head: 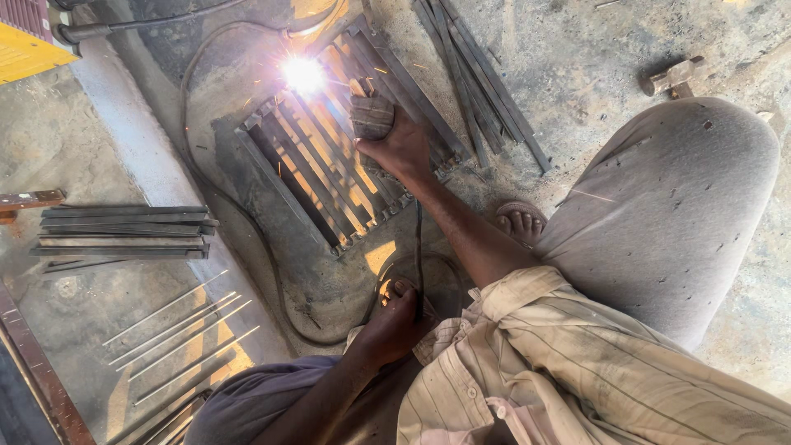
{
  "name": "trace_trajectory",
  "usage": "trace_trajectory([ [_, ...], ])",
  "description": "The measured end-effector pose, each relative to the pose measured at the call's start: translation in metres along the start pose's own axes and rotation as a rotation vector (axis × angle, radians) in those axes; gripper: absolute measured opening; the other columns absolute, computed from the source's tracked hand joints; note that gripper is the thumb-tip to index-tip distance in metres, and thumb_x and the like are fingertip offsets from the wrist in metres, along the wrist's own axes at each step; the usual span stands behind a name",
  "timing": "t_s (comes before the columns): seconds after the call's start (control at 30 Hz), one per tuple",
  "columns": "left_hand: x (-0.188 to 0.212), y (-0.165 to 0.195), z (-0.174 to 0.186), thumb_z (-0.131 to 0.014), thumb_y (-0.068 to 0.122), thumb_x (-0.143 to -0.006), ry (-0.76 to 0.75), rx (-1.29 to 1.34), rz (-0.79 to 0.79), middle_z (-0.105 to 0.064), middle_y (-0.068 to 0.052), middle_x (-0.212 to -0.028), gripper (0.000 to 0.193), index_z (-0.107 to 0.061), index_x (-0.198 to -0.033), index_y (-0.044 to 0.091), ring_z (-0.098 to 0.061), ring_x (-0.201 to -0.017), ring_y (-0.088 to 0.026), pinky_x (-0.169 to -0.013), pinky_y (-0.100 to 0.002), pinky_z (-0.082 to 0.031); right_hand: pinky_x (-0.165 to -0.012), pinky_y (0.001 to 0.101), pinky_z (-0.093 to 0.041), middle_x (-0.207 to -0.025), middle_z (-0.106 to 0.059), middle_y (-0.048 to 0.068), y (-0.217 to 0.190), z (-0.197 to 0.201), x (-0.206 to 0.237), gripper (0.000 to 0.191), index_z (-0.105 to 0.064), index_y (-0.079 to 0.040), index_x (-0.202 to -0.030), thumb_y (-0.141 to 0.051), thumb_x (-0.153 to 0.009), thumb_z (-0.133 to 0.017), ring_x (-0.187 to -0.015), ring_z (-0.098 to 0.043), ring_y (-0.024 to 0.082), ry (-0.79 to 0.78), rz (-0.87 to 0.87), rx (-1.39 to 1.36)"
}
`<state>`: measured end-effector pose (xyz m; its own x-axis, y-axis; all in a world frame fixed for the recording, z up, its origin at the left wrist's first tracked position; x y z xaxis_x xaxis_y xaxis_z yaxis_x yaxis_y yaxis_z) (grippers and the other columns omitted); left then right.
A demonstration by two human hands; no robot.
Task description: The person welds a metal grate using a handheld welding torch, creating bright sparks as they join metal bars. The person remains seated on the floor while working on the grate, with additional metal bars and tools visible nearby.
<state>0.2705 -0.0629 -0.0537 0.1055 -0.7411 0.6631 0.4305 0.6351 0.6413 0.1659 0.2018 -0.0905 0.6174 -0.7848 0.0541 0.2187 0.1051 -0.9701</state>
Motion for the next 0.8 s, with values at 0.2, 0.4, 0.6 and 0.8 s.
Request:
trace_trajectory([
  [0.2, 0.001, 0.001, 0.0, -0.064, 0.033, -0.097, -0.036, -0.023, 0.044, -0.068, -0.027, -0.106, 0.046, -0.052, -0.123, -0.002, -0.072, -0.093, -0.04, -0.074, -0.049, -0.06, -0.079, 0.0328, -0.065, -0.097, -0.078, 0.007, -0.002, 0.0, -0.001, 0.061, -0.064, -0.004, -0.119, -0.03, -0.069, -0.087, -0.084, -0.078, 0.016, -0.027, -0.04, 0.043],
  [0.4, 0.001, 0.001, -0.001, -0.062, 0.034, -0.098, -0.035, -0.044, 0.036, -0.068, -0.027, -0.108, 0.049, -0.05, -0.129, -0.002, -0.072, -0.094, -0.041, -0.074, -0.048, -0.061, -0.074, 0.0329, -0.066, -0.096, -0.078, 0.007, 0.001, 0.0, -0.001, 0.062, -0.062, -0.002, -0.121, -0.03, -0.07, -0.086, -0.08, -0.078, 0.016, -0.046, -0.066, 0.052],
  [0.6, 0.001, 0.008, 0.006, -0.064, 0.032, -0.096, -0.042, -0.016, 0.058, -0.071, -0.029, -0.095, 0.04, -0.051, -0.11, -0.003, -0.072, -0.093, -0.045, -0.077, -0.053, -0.057, -0.072, 0.0328, -0.067, -0.097, -0.077, 0.008, -0.002, -0.001, -0.001, 0.062, -0.061, -0.002, -0.123, -0.029, -0.072, -0.083, -0.081, -0.077, 0.017, -0.079, -0.1, -0.042],
  [0.8, 0.0, 0.004, 0.006, -0.068, 0.03, -0.094, -0.013, 0.007, 0.054, -0.069, -0.031, -0.09, 0.039, -0.051, -0.108, -0.003, -0.068, -0.093, -0.049, -0.078, -0.057, -0.055, -0.081, 0.033, -0.063, -0.1, -0.079, 0.007, -0.009, 0.002, 0.001, 0.063, -0.065, -0.003, -0.121, -0.028, -0.067, -0.085, -0.089, -0.078, 0.02, -0.02, -0.069, -0.031],
])
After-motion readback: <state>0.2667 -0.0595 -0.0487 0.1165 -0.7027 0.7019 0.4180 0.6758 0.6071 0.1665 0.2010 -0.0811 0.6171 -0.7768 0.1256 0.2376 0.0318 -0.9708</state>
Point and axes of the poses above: each hand's wrist, its own x-axis away from the middle knuckle, its own z-axis out of the back of the hand, y = z × x, the point moved 3 cm from there along -x, towards the middle knuckle
